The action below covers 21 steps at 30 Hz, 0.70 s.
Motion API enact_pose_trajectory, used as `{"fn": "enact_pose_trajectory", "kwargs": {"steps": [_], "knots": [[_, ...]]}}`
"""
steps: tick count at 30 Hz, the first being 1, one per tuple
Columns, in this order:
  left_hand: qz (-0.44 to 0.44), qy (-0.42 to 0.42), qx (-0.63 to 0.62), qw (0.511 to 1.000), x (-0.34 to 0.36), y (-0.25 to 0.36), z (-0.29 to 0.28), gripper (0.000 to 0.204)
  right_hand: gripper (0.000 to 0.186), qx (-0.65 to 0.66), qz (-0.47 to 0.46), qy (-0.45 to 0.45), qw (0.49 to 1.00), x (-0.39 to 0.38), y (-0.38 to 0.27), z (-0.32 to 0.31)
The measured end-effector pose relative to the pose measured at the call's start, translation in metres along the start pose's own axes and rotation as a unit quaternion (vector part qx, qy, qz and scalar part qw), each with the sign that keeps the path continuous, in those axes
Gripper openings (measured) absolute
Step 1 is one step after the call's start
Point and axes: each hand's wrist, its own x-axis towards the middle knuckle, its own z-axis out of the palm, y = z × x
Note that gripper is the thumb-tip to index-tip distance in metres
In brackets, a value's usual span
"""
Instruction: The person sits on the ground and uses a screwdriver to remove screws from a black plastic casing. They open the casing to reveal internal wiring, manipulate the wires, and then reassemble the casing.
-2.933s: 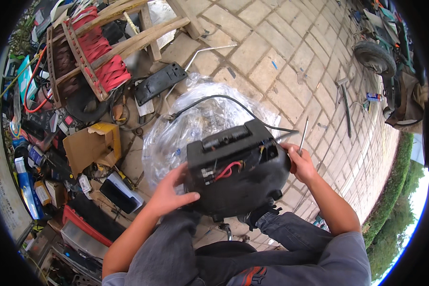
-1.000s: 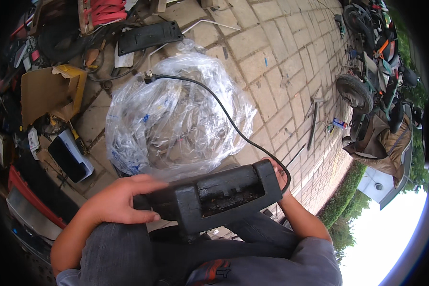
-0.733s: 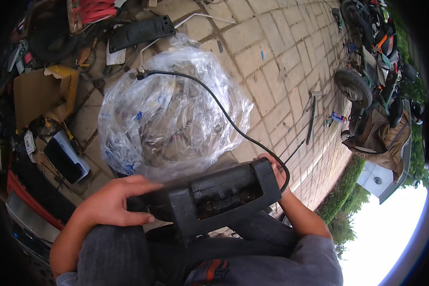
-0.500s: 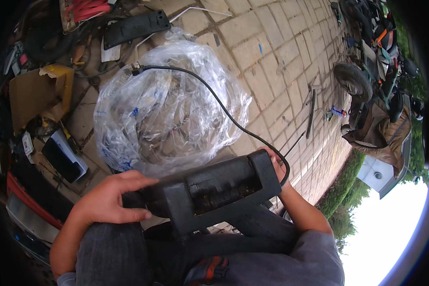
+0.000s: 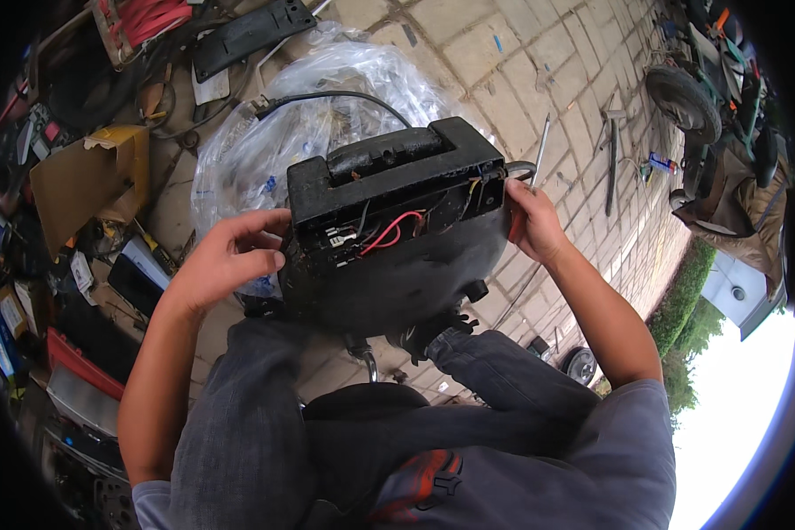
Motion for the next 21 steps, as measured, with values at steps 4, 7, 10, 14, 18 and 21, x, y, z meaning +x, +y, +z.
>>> {"fn": "enact_pose_trajectory", "kwargs": {"steps": [4, 7, 10, 14, 18, 21], "knots": [[-0.017, 0.044, -0.005, 0.999, 0.001, -0.002, 0.0, 0.062, 0.034, -0.007, 0.013, -0.003, 1.0, 0.011, -0.001, 0.006], [-0.014, 0.031, -0.019, 0.999, 0.004, -0.008, -0.006, 0.062, 0.033, -0.008, 0.022, -0.015, 1.0, 0.013, -0.005, 0.01], [-0.005, 0.032, -0.014, 0.999, 0.008, -0.012, -0.009, 0.063, 0.033, -0.016, 0.018, -0.001, 1.0, 0.011, -0.007, 0.015], [-0.004, 0.042, -0.018, 0.999, 0.013, -0.013, -0.008, 0.066, 0.034, -0.027, 0.02, 0.012, 0.999, 0.008, -0.011, 0.02], [-0.012, 0.042, -0.006, 0.999, 0.015, -0.008, -0.008, 0.066, 0.034, -0.045, 0.018, 0.02, 0.999, 0.006, -0.016, 0.025], [-0.014, 0.063, 0.004, 0.998, 0.019, -0.016, -0.012, 0.067, 0.035, -0.047, 0.015, 0.022, 0.999, 0.007, -0.016, 0.025]]}}
